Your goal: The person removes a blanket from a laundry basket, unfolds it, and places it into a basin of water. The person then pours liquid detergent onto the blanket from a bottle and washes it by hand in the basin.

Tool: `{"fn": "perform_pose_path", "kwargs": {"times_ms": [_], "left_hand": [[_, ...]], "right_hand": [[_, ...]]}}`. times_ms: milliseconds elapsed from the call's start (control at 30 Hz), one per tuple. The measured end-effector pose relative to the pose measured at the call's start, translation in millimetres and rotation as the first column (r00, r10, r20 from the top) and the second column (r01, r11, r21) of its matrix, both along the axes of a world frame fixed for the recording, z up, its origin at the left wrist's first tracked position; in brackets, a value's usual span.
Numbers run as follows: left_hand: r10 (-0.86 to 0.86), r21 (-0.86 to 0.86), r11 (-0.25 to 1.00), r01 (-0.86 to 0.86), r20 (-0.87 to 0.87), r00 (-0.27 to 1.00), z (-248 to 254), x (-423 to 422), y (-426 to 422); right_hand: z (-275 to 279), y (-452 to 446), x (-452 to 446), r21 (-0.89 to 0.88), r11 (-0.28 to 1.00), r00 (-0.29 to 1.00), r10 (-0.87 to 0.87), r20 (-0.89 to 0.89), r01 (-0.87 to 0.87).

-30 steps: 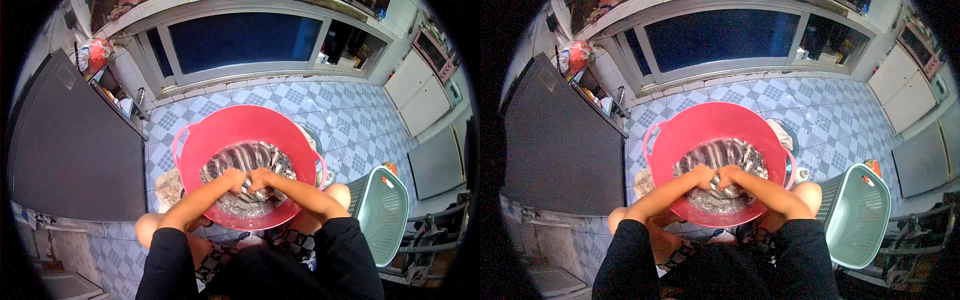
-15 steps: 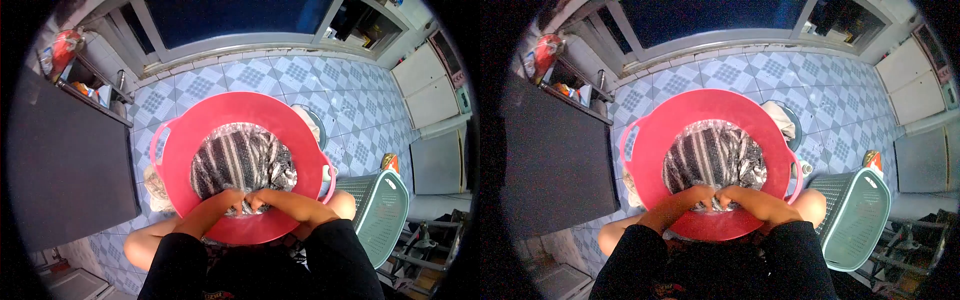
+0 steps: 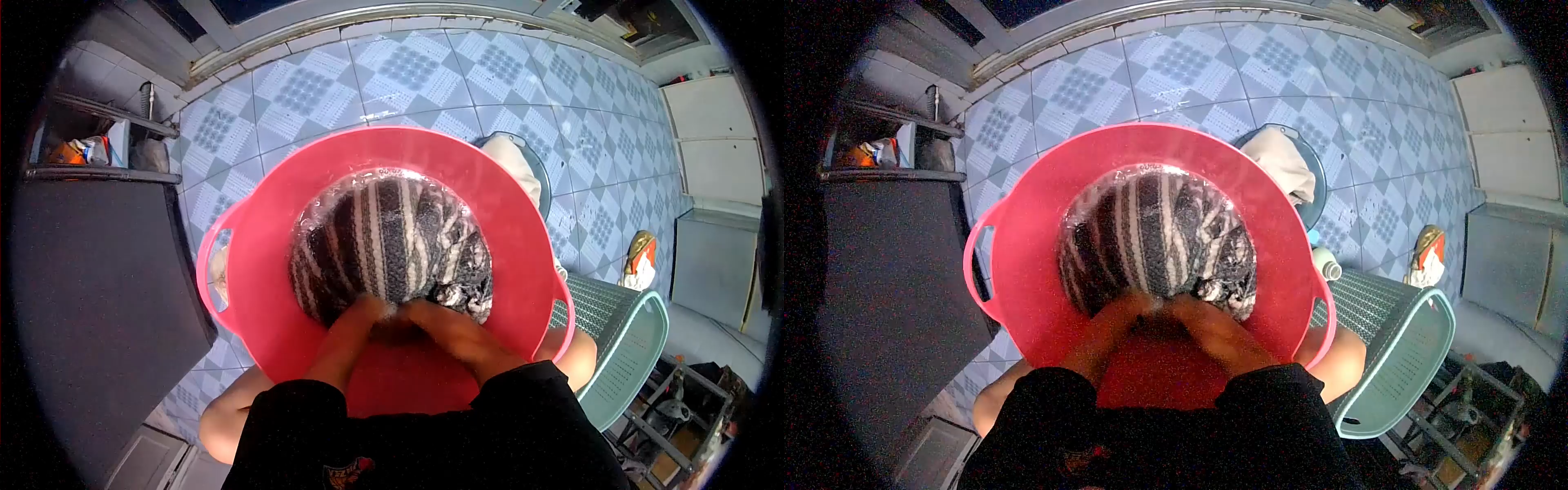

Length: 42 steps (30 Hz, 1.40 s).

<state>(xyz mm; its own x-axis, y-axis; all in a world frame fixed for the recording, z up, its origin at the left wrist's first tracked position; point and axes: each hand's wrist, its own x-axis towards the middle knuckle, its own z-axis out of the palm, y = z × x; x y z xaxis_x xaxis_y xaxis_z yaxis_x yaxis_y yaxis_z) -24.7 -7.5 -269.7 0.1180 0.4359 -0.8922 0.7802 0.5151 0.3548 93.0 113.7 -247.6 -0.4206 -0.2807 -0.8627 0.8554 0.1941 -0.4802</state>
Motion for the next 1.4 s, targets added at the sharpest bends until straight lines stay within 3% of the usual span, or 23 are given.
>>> {"fn": "perform_pose_path", "kwargs": {"times_ms": [33,67,100,133,200,333,600,667,700,733,767,800,833,900,933,1000,1033,1100,1167,1233,1267,1367,1400], "left_hand": [[-0.013,-0.019,1.000,0.013,0.021,1.000,5,-4,2],[-0.028,-0.039,0.999,0.029,0.042,0.999,13,-9,6],[-0.034,-0.057,0.998,0.038,0.071,0.997,23,-15,11],[-0.044,-0.069,0.996,0.050,0.089,0.995,31,-19,14],[-0.060,-0.083,0.994,0.071,0.126,0.990,46,-25,19],[-0.103,-0.066,0.991,0.116,0.179,0.978,77,-29,29],[-0.144,0.086,0.988,0.130,0.184,0.972,200,-44,47],[-0.071,0.075,0.995,0.068,0.041,0.997,238,-62,55],[-0.016,0.062,0.998,0.019,-0.052,0.999,258,-72,60],[-0.005,0.152,0.988,0.037,-0.206,0.979,267,-79,64],[0.020,0.240,0.968,0.070,-0.352,0.936,273,-85,69],[0.102,0.258,0.966,-0.016,-0.324,0.940,273,-94,72],[0.183,0.274,0.956,-0.100,-0.296,0.938,266,-102,73],[0.306,0.361,0.908,-0.214,-0.222,0.926,218,-106,72],[0.470,0.425,0.823,-0.376,-0.140,0.871,205,-102,69],[0.692,0.476,0.640,-0.603,-0.016,0.722,192,-95,65],[0.693,0.452,0.648,-0.614,-0.014,0.721,184,-93,64],[0.770,0.550,0.534,-0.643,-0.001,0.638,169,-85,63],[0.734,0.526,0.588,-0.614,-0.030,0.678,165,-89,70],[0.729,0.375,0.655,-0.656,-0.088,0.679,170,-97,78],[0.724,0.359,0.663,-0.657,-0.084,0.685,165,-99,80],[0.788,0.423,0.558,-0.714,-0.001,0.615,131,-103,85],[0.785,0.404,0.563,-0.721,0.012,0.620,102,-103,87]], "right_hand": [[-4,5,7,-0.014,0.971,0.971,-0.238,0.013,0.238],[0,10,5,-0.100,0.981,0.936,-0.187,-0.299,0.164],[5,16,4,-0.151,0.984,0.793,-0.168,-0.585,0.097],[-25,10,0,0.028,0.997,0.963,0.070,-0.260,-0.065],[-39,3,-13,0.155,0.947,0.956,0.264,0.127,-0.282],[6,-8,-47,0.295,0.671,0.719,0.689,0.090,-0.680],[95,2,-78,0.287,0.397,0.376,0.918,-0.129,-0.872],[129,15,-98,0.290,0.457,0.388,0.882,-0.267,-0.841],[167,20,-113,0.287,0.473,0.464,0.880,-0.101,-0.833],[236,28,-128,0.368,0.563,0.611,0.791,0.017,-0.740],[223,41,-132,0.421,0.723,0.761,0.639,-0.106,-0.548],[213,56,-135,0.645,0.700,0.559,0.680,-0.474,-0.305],[248,61,-145,0.710,0.639,0.635,0.687,-0.353,-0.297],[220,73,-153,0.653,0.713,0.725,0.587,-0.360,-0.254],[208,75,-153,0.652,0.715,0.726,0.585,-0.361,-0.251],[185,69,-146,0.441,0.885,0.909,0.050,-0.413,0.152],[176,65,-144,0.427,0.893,0.918,0.044,-0.395,0.141],[162,55,-137,0.519,0.763,0.847,-0.069,-0.527,0.385],[163,55,-143,0.528,0.765,0.871,-0.086,-0.483,0.369],[156,55,-151,0.608,0.668,0.866,-0.111,-0.488,0.429],[153,62,-158,0.573,0.750,0.925,-0.134,-0.356,0.330],[125,64,-168,0.587,0.727,0.925,-0.179,-0.337,0.354],[108,67,-174,0.612,0.758,0.970,-0.121,-0.211,0.228]]}}
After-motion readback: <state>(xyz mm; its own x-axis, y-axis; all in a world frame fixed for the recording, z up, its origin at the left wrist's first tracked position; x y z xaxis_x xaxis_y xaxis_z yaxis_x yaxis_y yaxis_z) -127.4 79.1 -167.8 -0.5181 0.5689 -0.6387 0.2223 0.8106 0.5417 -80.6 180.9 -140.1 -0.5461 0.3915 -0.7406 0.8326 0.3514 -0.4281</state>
